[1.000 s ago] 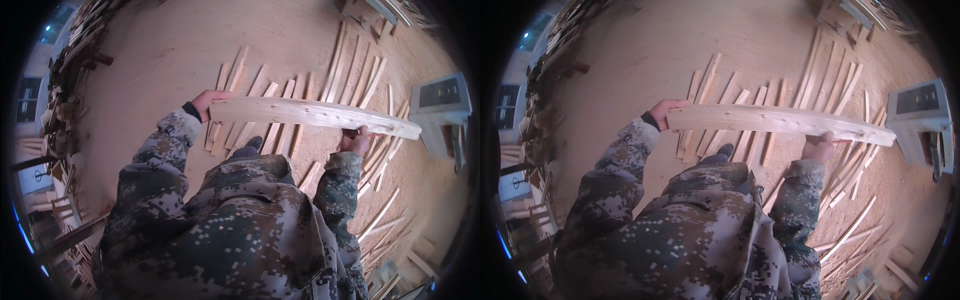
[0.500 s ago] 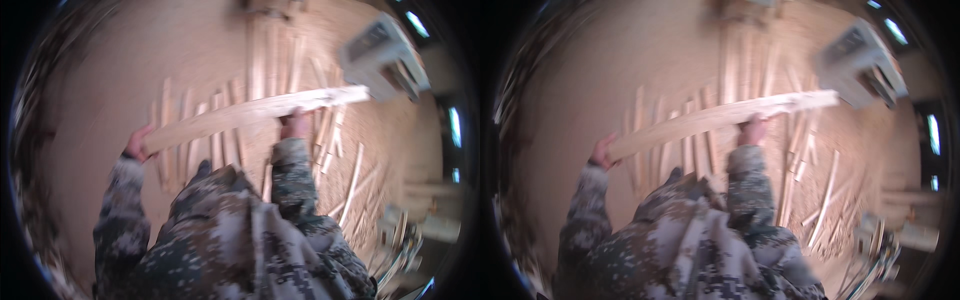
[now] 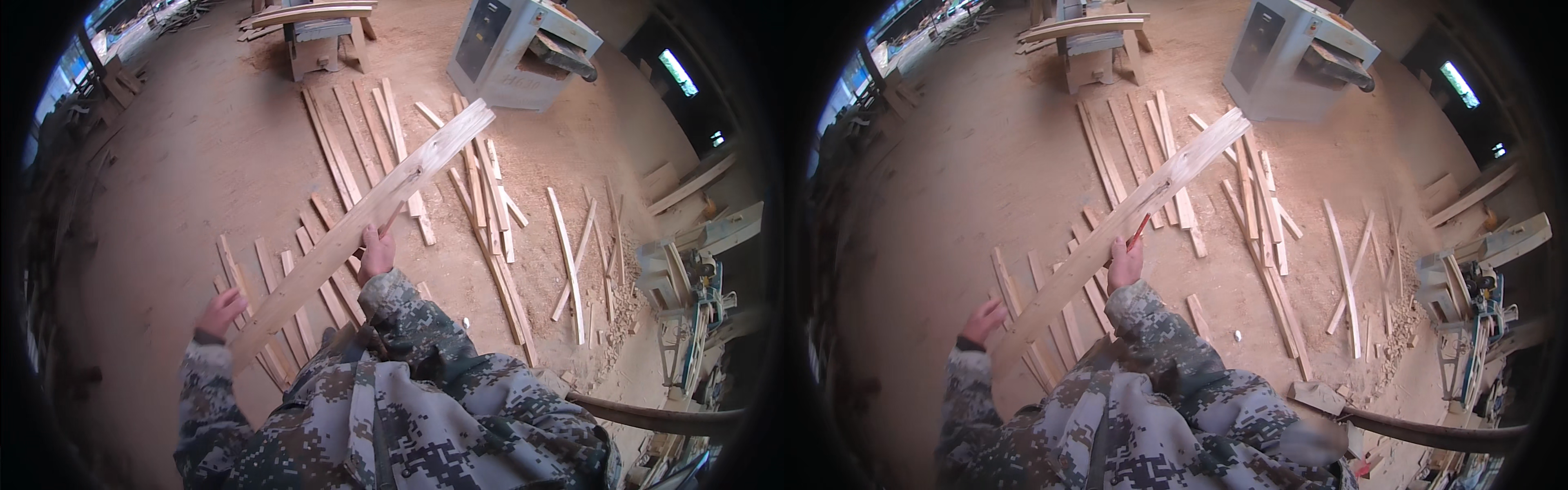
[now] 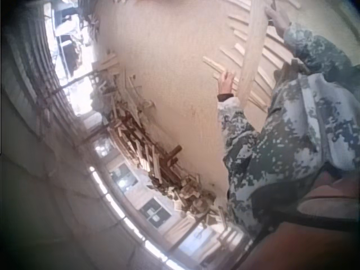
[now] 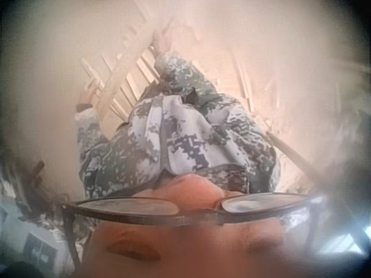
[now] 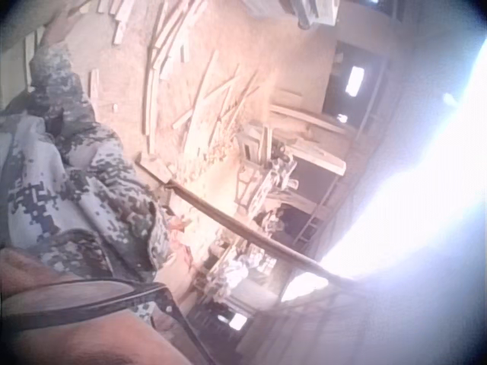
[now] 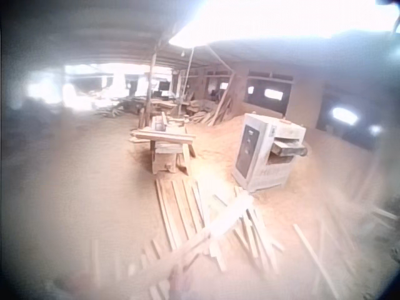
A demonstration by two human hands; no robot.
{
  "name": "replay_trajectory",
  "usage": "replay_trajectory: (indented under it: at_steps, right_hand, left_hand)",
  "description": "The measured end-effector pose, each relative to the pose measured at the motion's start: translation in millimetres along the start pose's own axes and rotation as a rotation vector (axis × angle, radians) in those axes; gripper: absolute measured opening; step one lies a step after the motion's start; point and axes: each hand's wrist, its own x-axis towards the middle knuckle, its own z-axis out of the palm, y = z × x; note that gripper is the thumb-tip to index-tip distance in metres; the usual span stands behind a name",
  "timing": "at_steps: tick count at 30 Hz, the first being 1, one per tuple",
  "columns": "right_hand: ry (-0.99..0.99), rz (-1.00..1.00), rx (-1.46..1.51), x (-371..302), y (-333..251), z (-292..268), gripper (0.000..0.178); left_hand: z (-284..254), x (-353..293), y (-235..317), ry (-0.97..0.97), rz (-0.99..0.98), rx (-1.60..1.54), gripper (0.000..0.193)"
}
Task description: The person picks up thin wooden planks from the floor, inspects them, and places them into organized piles. The person moves between the floor and a metal workbench, continuing to sort and stack the planks.
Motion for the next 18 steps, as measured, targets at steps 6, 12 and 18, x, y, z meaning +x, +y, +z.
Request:
replay_trajectory:
  at_steps: [6, 12, 18]
  right_hand:
    - [-0.128, -0.031, 0.014, -36, 2, 16, 0.026]
    - [-0.290, 0.226, 0.028, -44, -34, 15, 0.030]
    - [-0.225, 0.271, 0.145, -24, -43, 18, 0.034]
  left_hand:
    - [122, 66, 106, -0.402, 0.309, -0.093, 0.052]
    - [144, 56, 89, -0.136, 0.167, -0.321, 0.053]
    - [142, 35, 74, -0.202, -0.048, -0.398, 0.057]
